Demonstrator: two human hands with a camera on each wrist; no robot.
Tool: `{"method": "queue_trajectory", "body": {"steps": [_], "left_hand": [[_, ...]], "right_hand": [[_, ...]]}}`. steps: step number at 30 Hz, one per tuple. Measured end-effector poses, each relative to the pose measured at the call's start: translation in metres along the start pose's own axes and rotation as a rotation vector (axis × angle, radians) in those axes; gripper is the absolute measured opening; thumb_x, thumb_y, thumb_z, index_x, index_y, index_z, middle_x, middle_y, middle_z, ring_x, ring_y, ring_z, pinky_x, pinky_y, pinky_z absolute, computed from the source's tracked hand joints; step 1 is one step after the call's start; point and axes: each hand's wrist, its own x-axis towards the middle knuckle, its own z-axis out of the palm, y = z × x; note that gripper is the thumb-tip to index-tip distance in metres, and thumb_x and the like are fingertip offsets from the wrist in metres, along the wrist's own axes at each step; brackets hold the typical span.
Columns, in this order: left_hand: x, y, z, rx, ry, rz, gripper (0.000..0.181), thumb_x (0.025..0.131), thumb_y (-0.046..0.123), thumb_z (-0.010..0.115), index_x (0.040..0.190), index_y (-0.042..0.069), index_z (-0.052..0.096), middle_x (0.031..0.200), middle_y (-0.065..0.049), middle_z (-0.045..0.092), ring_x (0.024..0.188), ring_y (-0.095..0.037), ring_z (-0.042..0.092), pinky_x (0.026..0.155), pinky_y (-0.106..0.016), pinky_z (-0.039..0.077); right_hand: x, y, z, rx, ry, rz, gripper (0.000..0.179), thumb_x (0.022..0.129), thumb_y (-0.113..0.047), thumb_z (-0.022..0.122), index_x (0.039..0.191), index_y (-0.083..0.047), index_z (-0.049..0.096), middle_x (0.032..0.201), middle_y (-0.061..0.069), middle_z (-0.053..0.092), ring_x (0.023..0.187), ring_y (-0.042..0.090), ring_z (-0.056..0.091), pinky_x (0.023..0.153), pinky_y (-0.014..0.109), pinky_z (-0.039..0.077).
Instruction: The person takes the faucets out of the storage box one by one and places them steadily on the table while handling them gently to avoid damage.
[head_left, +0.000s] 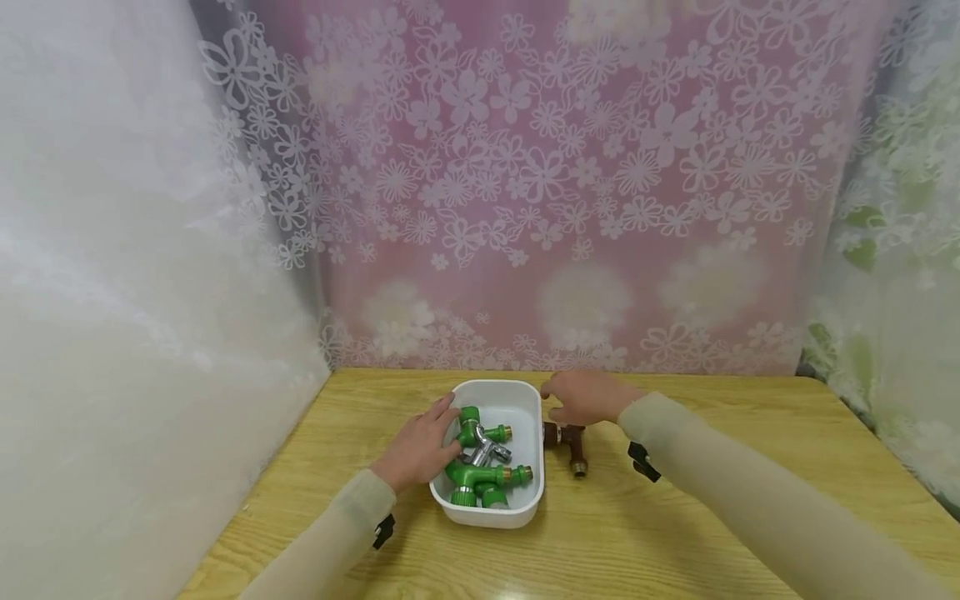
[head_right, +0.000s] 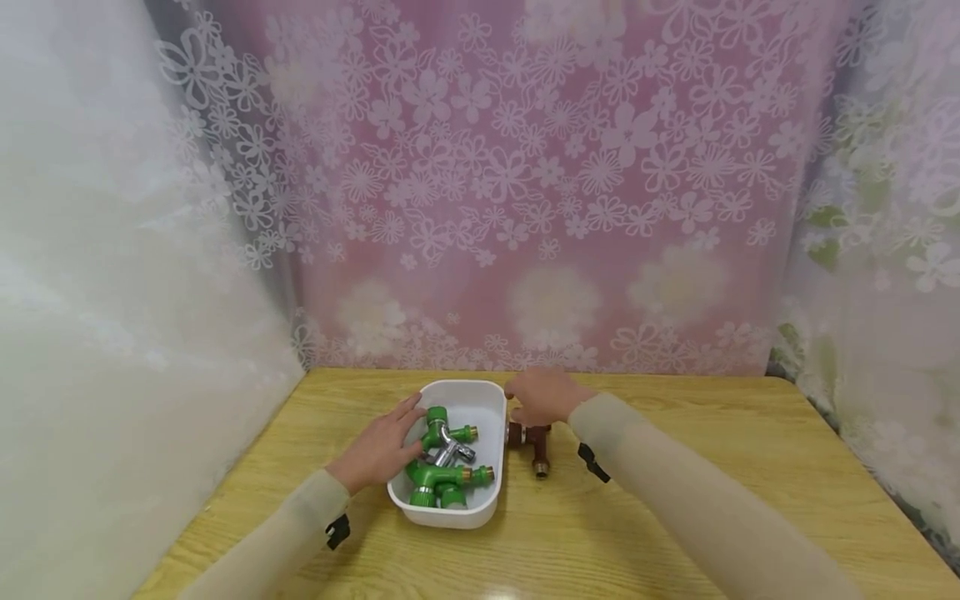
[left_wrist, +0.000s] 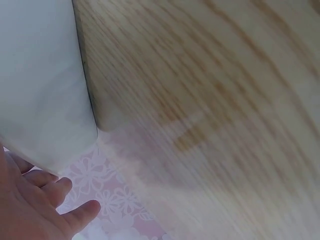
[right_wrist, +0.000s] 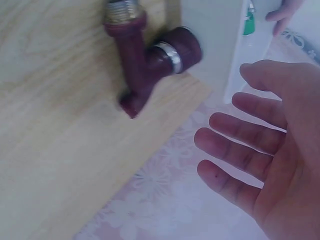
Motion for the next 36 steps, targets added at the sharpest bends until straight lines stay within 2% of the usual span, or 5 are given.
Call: {"method": "queue_trajectory", "body": {"steps": [5,11,18,23,36], "left_hand": [[0.003,0.0,-0.002,0.014,0.002,-0.001,0.058,0.101,0.035,0.052,0.151,0.007,0.044,0.167,-0.01,0.024,0.144,-0.035,0.041,0.116,-0.054,0.037],[0.005,-0.001,-0.001,0.023,-0.002,-0.007,0.057,0.101,0.035,0.051,0.151,0.008,0.044,0.167,-0.009,0.023,0.144,-0.035,0.042,0.115,-0.054,0.038],[0.005,-0.003,0.001,0.003,-0.015,-0.013,0.056,0.101,0.035,0.051,0.151,0.009,0.044,0.168,-0.009,0.022,0.14,-0.037,0.046,0.114,-0.054,0.04],[0.003,-0.002,0.002,-0.012,-0.019,-0.003,0.055,0.102,0.034,0.05,0.15,0.009,0.045,0.167,-0.009,0.023,0.138,-0.036,0.048,0.113,-0.052,0.041],[-0.001,0.0,-0.001,-0.043,-0.01,0.004,0.058,0.101,0.032,0.053,0.153,0.009,0.041,0.167,-0.011,0.022,0.138,-0.038,0.049,0.113,-0.052,0.041]], "right_hand": [[0.005,-0.015,-0.021,-0.02,-0.021,-0.004,0.033,0.098,-0.028,0.065,0.125,-0.011,0.068,0.12,0.008,0.071,0.088,0.017,0.068,0.076,0.039,0.058],[0.021,-0.035,-0.031,-0.028,-0.094,0.013,0.035,0.098,-0.035,0.065,0.129,-0.02,0.067,0.123,0.0,0.068,0.099,0.014,0.066,0.086,0.039,0.056],[0.043,-0.056,-0.025,-0.037,-0.166,0.003,0.038,0.096,-0.037,0.068,0.132,-0.025,0.066,0.129,-0.003,0.068,0.11,0.016,0.066,0.094,0.04,0.055],[0.055,-0.068,-0.016,-0.021,-0.226,-0.018,0.04,0.095,-0.032,0.07,0.133,-0.023,0.065,0.132,-0.002,0.066,0.111,0.015,0.065,0.094,0.039,0.056],[0.071,-0.095,-0.005,-0.06,-0.339,-0.079,0.043,0.089,-0.02,0.074,0.13,-0.031,0.069,0.127,-0.009,0.068,0.111,0.009,0.064,0.097,0.034,0.054]]}}
